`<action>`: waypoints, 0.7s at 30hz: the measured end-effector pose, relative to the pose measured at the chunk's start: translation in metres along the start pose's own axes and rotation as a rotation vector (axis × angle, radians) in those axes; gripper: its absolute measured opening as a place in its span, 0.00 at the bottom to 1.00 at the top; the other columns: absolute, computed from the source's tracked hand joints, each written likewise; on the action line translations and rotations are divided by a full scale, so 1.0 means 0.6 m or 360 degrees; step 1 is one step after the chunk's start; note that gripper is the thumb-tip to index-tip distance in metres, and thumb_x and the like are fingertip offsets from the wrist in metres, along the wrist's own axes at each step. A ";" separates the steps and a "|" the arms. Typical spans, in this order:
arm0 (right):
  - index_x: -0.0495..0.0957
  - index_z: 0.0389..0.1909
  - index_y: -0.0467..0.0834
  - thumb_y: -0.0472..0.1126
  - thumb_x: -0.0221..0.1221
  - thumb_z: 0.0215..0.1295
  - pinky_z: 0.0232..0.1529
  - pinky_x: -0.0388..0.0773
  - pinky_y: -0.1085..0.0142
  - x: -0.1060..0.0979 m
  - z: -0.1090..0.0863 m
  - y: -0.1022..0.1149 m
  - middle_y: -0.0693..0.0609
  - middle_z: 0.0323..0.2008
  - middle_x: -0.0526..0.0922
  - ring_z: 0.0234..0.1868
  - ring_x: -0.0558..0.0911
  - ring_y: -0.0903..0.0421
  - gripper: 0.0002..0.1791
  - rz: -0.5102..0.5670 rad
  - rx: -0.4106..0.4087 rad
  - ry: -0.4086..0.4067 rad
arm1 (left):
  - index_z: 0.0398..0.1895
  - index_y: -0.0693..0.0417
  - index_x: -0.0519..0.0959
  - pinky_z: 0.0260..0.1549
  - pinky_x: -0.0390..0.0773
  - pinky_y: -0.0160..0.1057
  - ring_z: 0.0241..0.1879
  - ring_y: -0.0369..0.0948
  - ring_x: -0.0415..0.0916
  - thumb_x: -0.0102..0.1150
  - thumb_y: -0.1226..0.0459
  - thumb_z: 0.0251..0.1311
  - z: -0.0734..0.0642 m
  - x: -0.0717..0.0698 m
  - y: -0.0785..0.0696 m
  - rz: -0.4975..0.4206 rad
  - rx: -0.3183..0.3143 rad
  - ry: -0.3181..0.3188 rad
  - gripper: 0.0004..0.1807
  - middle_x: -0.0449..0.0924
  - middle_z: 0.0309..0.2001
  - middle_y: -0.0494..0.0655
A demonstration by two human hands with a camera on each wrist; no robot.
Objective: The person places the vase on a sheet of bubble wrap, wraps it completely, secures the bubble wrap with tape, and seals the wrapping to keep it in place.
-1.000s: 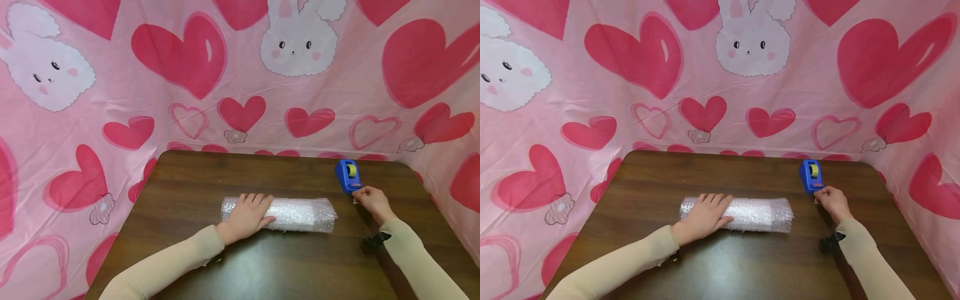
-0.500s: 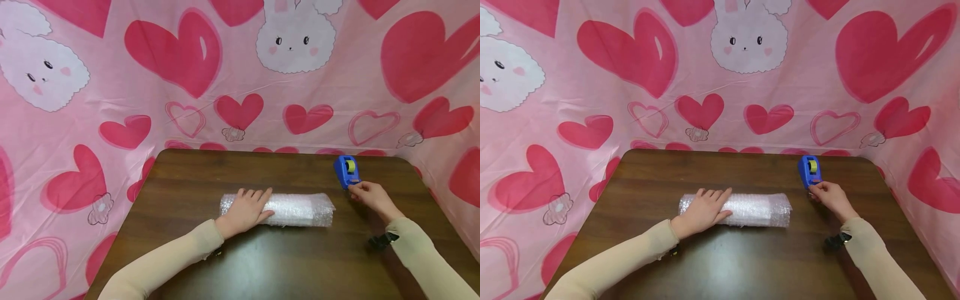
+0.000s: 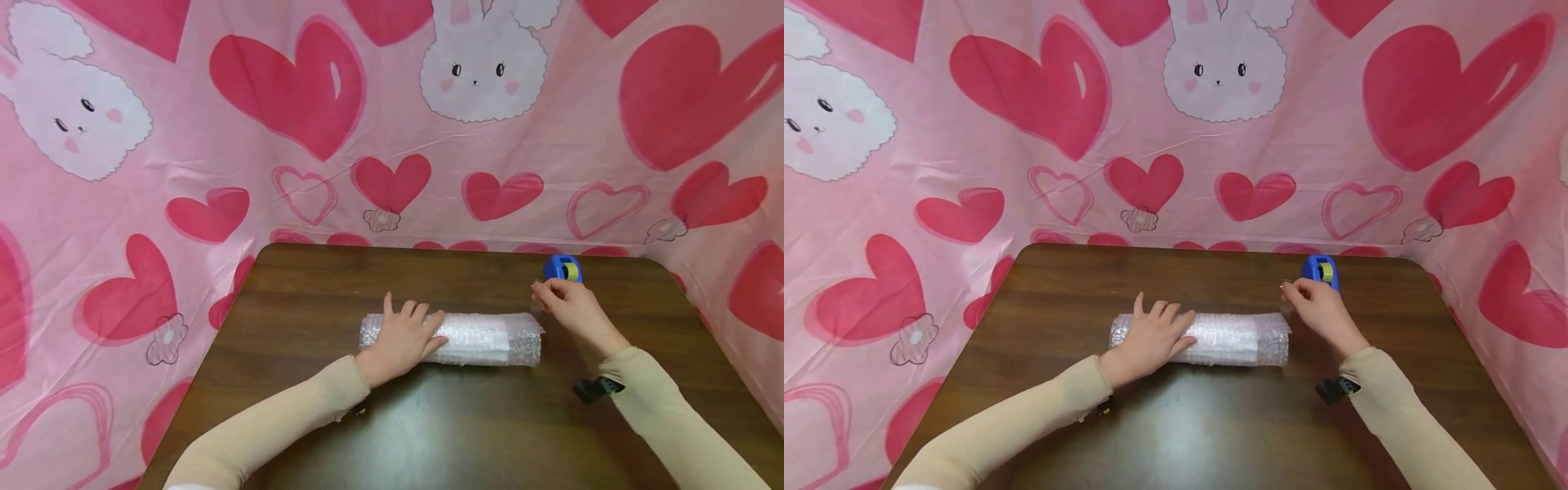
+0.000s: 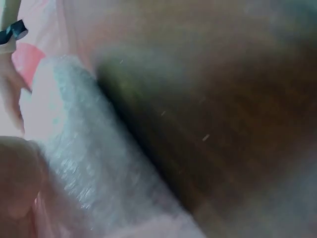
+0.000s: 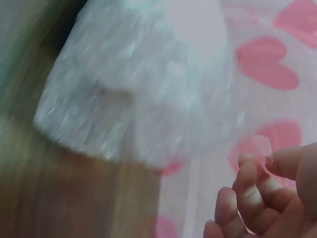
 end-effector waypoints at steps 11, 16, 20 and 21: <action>0.80 0.38 0.41 0.54 0.52 0.81 0.28 0.71 0.63 0.037 0.016 0.092 0.47 0.26 0.80 0.27 0.74 0.53 0.21 0.0042 -0.0143 -0.0068 | 0.73 0.48 0.73 0.57 0.72 0.56 0.60 0.45 0.77 0.47 0.43 0.78 -0.002 0.011 -0.002 -0.0118 -0.0006 -0.0067 0.30 0.81 0.59 0.46; 0.77 0.41 0.42 0.55 0.55 0.80 0.29 0.71 0.61 0.077 0.024 0.124 0.46 0.26 0.78 0.27 0.73 0.53 0.18 0.0071 -0.0175 -0.0122 | 0.76 0.52 0.68 0.55 0.74 0.54 0.60 0.43 0.79 0.47 0.43 0.78 0.000 0.010 0.002 -0.0166 0.0001 -0.0052 0.33 0.82 0.60 0.46; 0.74 0.39 0.42 0.53 0.56 0.79 0.28 0.70 0.60 0.105 0.027 0.145 0.49 0.23 0.74 0.24 0.71 0.53 0.17 0.0022 -0.0226 -0.0220 | 0.81 0.54 0.60 0.55 0.74 0.54 0.59 0.42 0.80 0.45 0.41 0.78 0.002 0.010 0.004 -0.0176 -0.0029 0.0006 0.38 0.83 0.60 0.47; 0.73 0.39 0.42 0.53 0.56 0.79 0.27 0.69 0.60 0.111 0.027 0.149 0.49 0.23 0.73 0.24 0.71 0.53 0.17 0.0011 -0.0238 -0.0253 | 0.82 0.55 0.58 0.55 0.74 0.54 0.59 0.42 0.80 0.45 0.41 0.79 0.002 0.011 0.004 -0.0185 -0.0038 0.0021 0.39 0.83 0.61 0.47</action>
Point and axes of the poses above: each hand's wrist, its own z-axis towards the middle knuckle, its own x-axis out of the palm, y = z × x, the point moved 3 cm from there along z, towards the middle knuckle
